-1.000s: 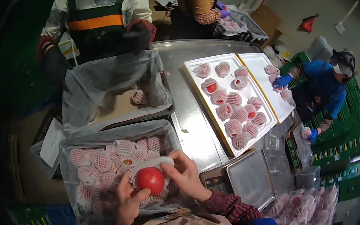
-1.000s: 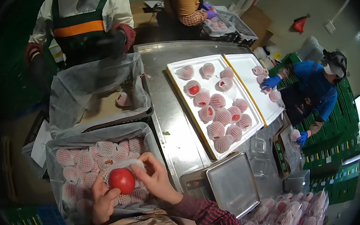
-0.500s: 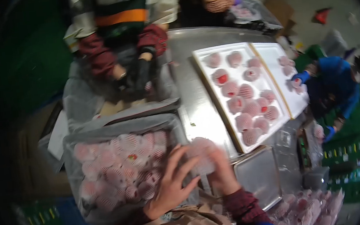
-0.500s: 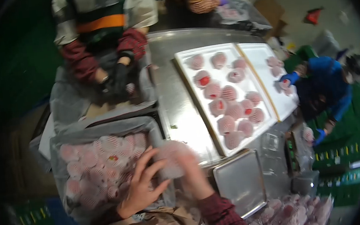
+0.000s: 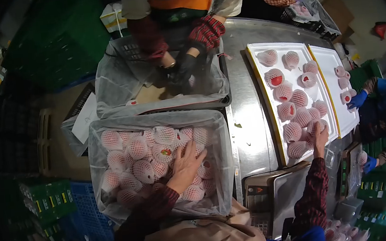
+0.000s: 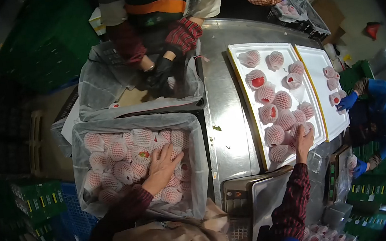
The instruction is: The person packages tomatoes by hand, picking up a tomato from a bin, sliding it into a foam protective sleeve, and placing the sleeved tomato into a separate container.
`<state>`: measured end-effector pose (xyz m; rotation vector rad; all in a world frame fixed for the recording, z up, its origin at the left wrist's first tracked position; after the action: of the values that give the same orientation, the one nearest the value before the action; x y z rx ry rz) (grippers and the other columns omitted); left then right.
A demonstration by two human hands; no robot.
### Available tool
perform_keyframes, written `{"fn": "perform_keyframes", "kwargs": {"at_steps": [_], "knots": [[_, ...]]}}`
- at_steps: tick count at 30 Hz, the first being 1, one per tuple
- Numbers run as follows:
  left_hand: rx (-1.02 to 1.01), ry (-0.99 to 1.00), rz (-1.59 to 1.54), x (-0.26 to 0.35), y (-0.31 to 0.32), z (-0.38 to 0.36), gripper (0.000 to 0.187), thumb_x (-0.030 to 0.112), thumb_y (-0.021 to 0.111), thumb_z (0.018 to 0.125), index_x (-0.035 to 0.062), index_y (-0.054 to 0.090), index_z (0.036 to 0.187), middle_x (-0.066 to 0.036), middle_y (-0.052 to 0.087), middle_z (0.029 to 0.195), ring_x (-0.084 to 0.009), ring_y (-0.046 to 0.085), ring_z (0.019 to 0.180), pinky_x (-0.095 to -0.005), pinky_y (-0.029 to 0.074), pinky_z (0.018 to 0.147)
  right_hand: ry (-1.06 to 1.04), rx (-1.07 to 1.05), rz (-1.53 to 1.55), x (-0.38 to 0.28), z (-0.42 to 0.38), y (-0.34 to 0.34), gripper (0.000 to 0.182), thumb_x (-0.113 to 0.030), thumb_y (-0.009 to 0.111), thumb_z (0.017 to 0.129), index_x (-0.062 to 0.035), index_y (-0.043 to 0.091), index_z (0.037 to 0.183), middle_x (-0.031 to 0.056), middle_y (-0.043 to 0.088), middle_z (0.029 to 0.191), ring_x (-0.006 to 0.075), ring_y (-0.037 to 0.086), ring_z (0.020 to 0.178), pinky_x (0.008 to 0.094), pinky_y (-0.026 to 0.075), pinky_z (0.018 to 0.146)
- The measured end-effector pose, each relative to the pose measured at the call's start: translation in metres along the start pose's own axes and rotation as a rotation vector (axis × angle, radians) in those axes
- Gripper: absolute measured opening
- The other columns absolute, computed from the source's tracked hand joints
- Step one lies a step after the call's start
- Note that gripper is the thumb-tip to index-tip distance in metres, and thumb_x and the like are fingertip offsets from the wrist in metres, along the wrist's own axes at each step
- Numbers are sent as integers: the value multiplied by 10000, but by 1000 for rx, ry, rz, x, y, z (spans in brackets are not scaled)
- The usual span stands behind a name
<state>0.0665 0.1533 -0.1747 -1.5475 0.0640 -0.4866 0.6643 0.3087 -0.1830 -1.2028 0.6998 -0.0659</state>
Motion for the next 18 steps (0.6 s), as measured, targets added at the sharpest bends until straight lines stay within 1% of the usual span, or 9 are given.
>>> {"fn": "perform_keyframes", "kwargs": {"at_steps": [3, 5, 7, 8, 10, 11, 12, 16, 18], "knots": [[-64, 42, -70, -6, 17, 5, 520, 58, 695, 772, 92, 649, 1288, -184, 532, 1293, -367, 445, 1309, -539, 282, 1101, -118, 122, -145, -50, -44, -34, 705, -437, 625, 981, 65, 466, 1450, 318, 584, 1327, 420, 573, 1230, 478, 425, 1072], [-19, 56, -134, -6, -10, 4, 547, 27, 724, 760, 91, 645, 1298, -171, 533, 1245, -358, 498, 1218, -496, 348, 1081, -405, 135, 256, -145, -107, -59, 536, -243, 639, 997, 26, 499, 1439, 234, 614, 1306, 350, 592, 1212, 426, 445, 1055], [-46, -266, -720, -27, -27, -1, 544, -3, 740, 785, 56, 633, 1314, -149, 556, 1289, -308, 548, 1206, -416, 424, 1052, -380, -112, 541, -203, -169, -47, 454, -50, 635, 957, 0, 541, 1399, 163, 628, 1276, 290, 599, 1196, 378, 458, 1035], [-48, -262, -717, -25, -41, -2, 544, -3, 740, 785, 56, 633, 1314, -149, 556, 1289, -308, 548, 1206, -416, 424, 1052, -426, -235, 624, -236, -206, -35, 459, -13, 662, 898, 3, 572, 1348, 143, 630, 1255, 260, 606, 1169, 364, 479, 994], [6, -355, -1341, -24, -58, -9, 489, -3, 661, 883, 19, 600, 1368, -125, 586, 1351, -247, 581, 1220, -334, 453, 1049, -481, -598, 726, -318, -284, -29, 547, -84, 794, 819, -19, 590, 1324, 130, 627, 1248, 240, 612, 1112, 342, 504, 910], [14, -355, -1335, -24, -63, -14, 489, -3, 661, 883, 19, 600, 1368, -125, 586, 1351, -247, 581, 1220, -334, 453, 1049, -559, -738, 779, -352, -314, -26, 614, -147, 853, 778, -28, 589, 1319, 136, 616, 1271, 260, 614, 1103, 358, 506, 910], [55, -308, -1338, -22, -71, -20, 467, 15, 618, 930, 25, 586, 1395, -121, 605, 1354, -212, 583, 1221, -319, 457, 1043, -619, -763, 802, -383, -334, -32, 661, -182, 880, 753, -35, 583, 1325, 147, 606, 1281, 288, 620, 1085, 381, 510, 907], [185, -331, -1356, -7, -104, -40, 430, 98, 583, 1014, 5, 555, 1432, -133, 630, 1350, -177, 586, 1219, -308, 449, 1053, -698, -616, 788, -405, -367, -23, 385, -148, 811, 841, -22, 654, 1169, 155, 640, 1106, 331, 629, 993, 374, 507, 866], [183, -457, -1523, -6, -109, -53, 497, 152, 640, 1012, -16, 499, 1458, -136, 621, 1337, -190, 585, 1217, -314, 433, 1077, -574, -576, 832, -400, -365, -20, 172, -117, 730, 943, -7, 655, 1052, 71, 656, 1000, 135, 594, 854, 265, 475, 776]]}}
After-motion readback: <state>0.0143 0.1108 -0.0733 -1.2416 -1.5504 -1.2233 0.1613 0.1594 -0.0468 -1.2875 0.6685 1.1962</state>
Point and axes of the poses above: each hand's wrist, its own z-axis towards the middle knuckle, its own y-axis out of the palm, x = y × z, the point moved 9 cm from there along z, towards the middle knuckle
